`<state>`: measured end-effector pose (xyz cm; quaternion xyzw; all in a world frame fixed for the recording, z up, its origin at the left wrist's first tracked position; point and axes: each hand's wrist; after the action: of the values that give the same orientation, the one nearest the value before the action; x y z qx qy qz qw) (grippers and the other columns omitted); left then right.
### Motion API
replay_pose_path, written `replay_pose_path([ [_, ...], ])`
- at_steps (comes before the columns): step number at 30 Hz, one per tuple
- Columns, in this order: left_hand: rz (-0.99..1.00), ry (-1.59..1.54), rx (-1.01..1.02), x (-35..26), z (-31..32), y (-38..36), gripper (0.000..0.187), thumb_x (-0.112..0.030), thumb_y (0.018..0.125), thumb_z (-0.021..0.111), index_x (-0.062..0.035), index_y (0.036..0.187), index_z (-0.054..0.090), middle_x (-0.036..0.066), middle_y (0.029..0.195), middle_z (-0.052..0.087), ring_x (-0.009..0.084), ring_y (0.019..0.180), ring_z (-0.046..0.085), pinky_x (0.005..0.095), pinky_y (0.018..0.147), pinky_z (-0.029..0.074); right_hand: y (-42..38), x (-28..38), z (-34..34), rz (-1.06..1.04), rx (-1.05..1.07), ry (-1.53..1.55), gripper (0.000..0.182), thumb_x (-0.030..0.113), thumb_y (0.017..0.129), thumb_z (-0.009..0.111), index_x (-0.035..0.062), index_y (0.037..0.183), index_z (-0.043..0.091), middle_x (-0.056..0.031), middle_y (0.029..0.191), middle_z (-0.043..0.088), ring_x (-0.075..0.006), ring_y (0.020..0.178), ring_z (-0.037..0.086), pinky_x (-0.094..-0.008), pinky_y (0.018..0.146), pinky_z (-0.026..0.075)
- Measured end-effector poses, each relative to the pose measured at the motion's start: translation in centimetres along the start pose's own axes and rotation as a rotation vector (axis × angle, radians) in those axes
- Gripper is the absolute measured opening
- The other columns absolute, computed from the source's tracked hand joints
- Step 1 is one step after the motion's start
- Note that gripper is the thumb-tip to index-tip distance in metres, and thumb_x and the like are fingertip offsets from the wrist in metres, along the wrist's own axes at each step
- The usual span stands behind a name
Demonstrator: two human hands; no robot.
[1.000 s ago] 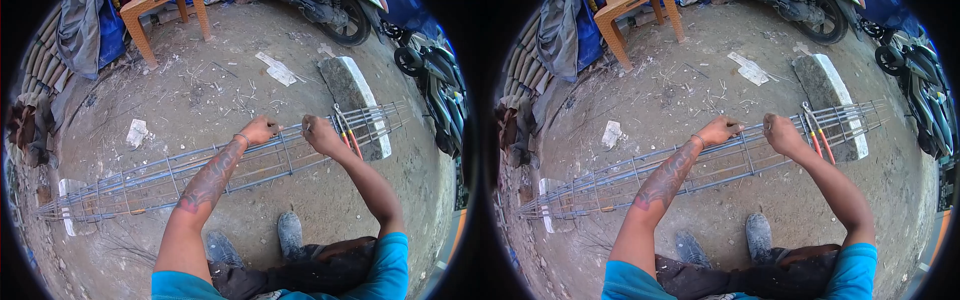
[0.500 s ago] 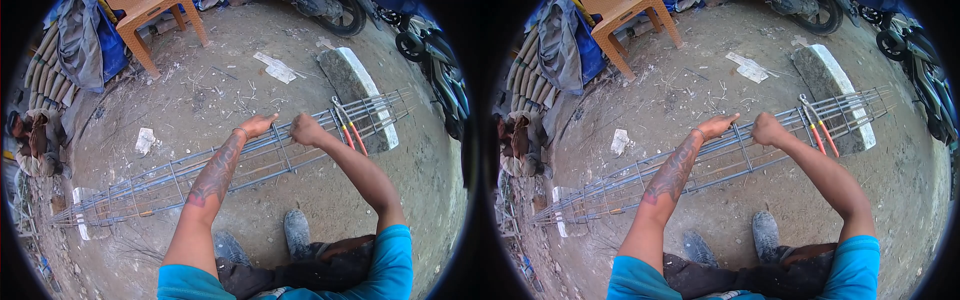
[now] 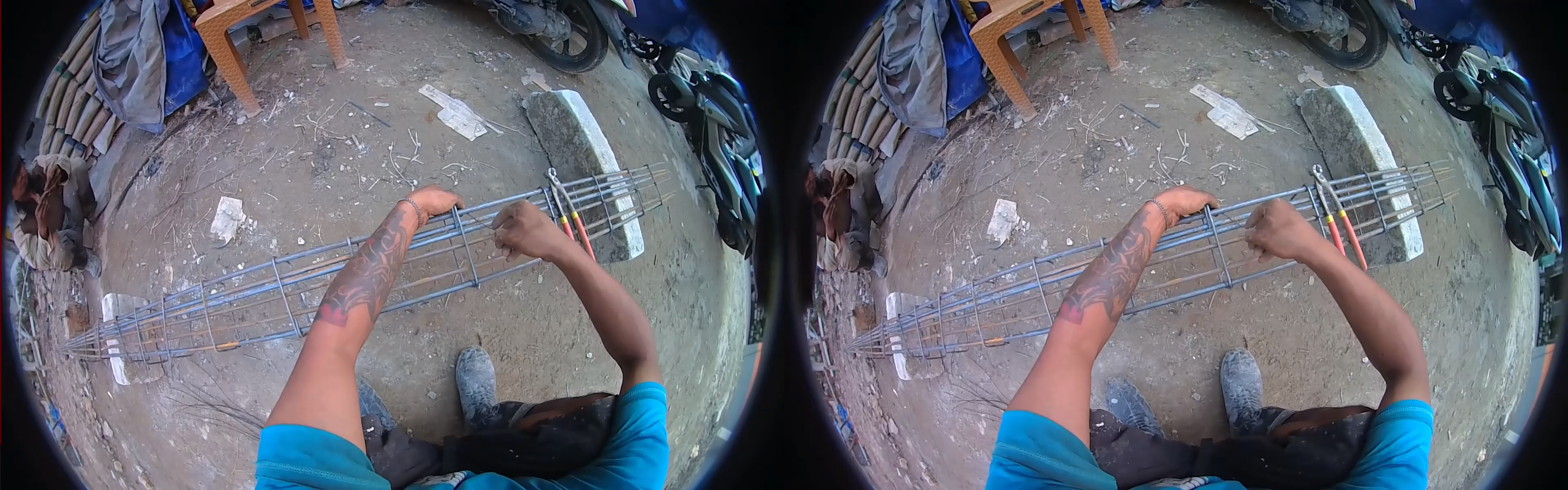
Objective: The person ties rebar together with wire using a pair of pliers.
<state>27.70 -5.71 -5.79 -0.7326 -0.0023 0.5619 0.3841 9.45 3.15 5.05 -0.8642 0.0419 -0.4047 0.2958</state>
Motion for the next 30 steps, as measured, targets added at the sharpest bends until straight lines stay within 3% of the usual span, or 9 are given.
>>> replay_pose_path([
  [6, 0.022, 0.051, -0.122, 1.7, 0.1, 2.4, 0.02, -0.019, 0.077, 0.069, 0.0009, 0.077, 0.068, 0.005, 0.071, 0.062, 0.0145, 0.062, 0.053, 0.0348, 0.054, 0.044, 2.1, 1.7, 0.5, 0.025, 0.098, 0.224, 0.012, 0.0, 0.082, 0.062, -0.006, 0.092, 0.058, -0.0119, 0.072, 0.064, -0.0166, 0.061, 0.065, -0.0274, 0.055, 0.057],
  [11, 0.413, 0.398, -0.288, 1.5, 0.5, 1.5, 0.029, -0.022, 0.074, 0.066, 0.0044, 0.085, 0.069, 0.023, 0.089, 0.068, 0.0328, 0.081, 0.066, 0.0395, 0.072, 0.05, 2.4, 2.5, 1.4, 0.064, 0.039, 0.23, 0.022, -0.001, 0.083, 0.063, -0.0054, 0.101, 0.051, -0.0137, 0.075, 0.064, -0.0183, 0.064, 0.066, -0.0292, 0.056, 0.058],
  [14, 0.434, 0.319, -0.352, 2.4, 0.9, 3.0, 0.026, -0.02, 0.075, 0.061, 0.0018, 0.085, 0.07, 0.027, 0.09, 0.067, 0.0369, 0.087, 0.066, 0.0401, 0.078, 0.05, 2.9, 3.1, 1.5, 0.08, 0.046, 0.239, 0.026, -0.001, 0.082, 0.064, -0.0066, 0.103, 0.049, -0.0146, 0.078, 0.065, -0.0194, 0.068, 0.067, -0.0293, 0.057, 0.058],
  [15, 0.427, 0.271, -0.308, 1.6, 0.4, 1.0, 0.036, -0.023, 0.076, 0.057, 0.0088, 0.089, 0.067, 0.032, 0.098, 0.062, 0.0443, 0.095, 0.062, 0.0467, 0.084, 0.049, 3.2, 3.2, 1.6, 0.086, 0.049, 0.216, 0.027, -0.001, 0.082, 0.065, -0.0065, 0.103, 0.049, -0.0144, 0.078, 0.065, -0.0189, 0.067, 0.067, -0.0287, 0.057, 0.057],
  [19, 0.432, 0.144, -0.362, 2.0, 0.3, 1.4, 0.033, -0.022, 0.077, 0.057, 0.0073, 0.089, 0.066, 0.032, 0.095, 0.063, 0.0445, 0.094, 0.062, 0.0474, 0.083, 0.049, 4.7, 2.9, 2.0, 0.091, 0.127, 0.207, 0.027, 0.001, 0.083, 0.066, -0.0063, 0.102, 0.048, -0.0131, 0.078, 0.065, -0.0176, 0.065, 0.065, -0.0271, 0.057, 0.056],
  [21, 0.646, 0.104, -0.556, 2.5, 0.7, 0.8, 0.019, -0.015, 0.081, 0.055, 0.0022, 0.081, 0.062, 0.021, 0.071, 0.065, 0.037, 0.071, 0.066, 0.043, 0.07, 0.049, 5.1, 2.7, 2.1, 0.075, 0.147, 0.163, 0.027, 0.002, 0.083, 0.067, -0.0062, 0.101, 0.049, -0.0123, 0.078, 0.065, -0.0174, 0.064, 0.065, -0.0269, 0.057, 0.056],
  [22, 0.632, 0.112, -0.566, 2.2, 0.5, 0.1, 0.019, -0.015, 0.081, 0.055, 0.0022, 0.081, 0.062, 0.021, 0.071, 0.065, 0.037, 0.071, 0.066, 0.043, 0.07, 0.049, 5.2, 2.7, 2.1, 0.062, 0.149, 0.124, 0.026, 0.003, 0.084, 0.067, -0.0061, 0.1, 0.049, -0.0116, 0.078, 0.065, -0.0172, 0.064, 0.065, -0.0267, 0.057, 0.056],
  [25, 0.944, 0.3, -0.625, 1.3, 0.9, -2.1, 0.016, -0.016, 0.087, 0.054, 0.0007, 0.085, 0.055, 0.02, 0.071, 0.061, 0.0415, 0.071, 0.06, 0.047, 0.065, 0.047, 4.8, 3.1, 1.9, 0.068, 0.227, 0.043, 0.038, 0.012, 0.086, 0.07, -0.0066, 0.107, 0.045, -0.0119, 0.076, 0.065, -0.017, 0.064, 0.064, -0.0268, 0.055, 0.054],
  [30, 0.819, 0.472, -0.45, -1.0, -0.1, -5.1, 0.018, -0.017, 0.087, 0.055, 0.0009, 0.087, 0.055, 0.021, 0.075, 0.061, 0.0402, 0.073, 0.061, 0.0451, 0.067, 0.048, 5.6, 2.8, 2.0, -0.073, 0.218, 0.005, 0.037, 0.009, 0.089, 0.062, -0.011, 0.111, 0.04, -0.0141, 0.07, 0.063, -0.0205, 0.057, 0.066, -0.0317, 0.046, 0.053],
])
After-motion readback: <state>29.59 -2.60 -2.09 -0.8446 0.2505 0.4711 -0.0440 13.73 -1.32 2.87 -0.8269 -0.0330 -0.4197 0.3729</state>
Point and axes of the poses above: each hand's wrist, its own y-axis towards the middle knuckle, its own z-axis out of the palm, x = y × z
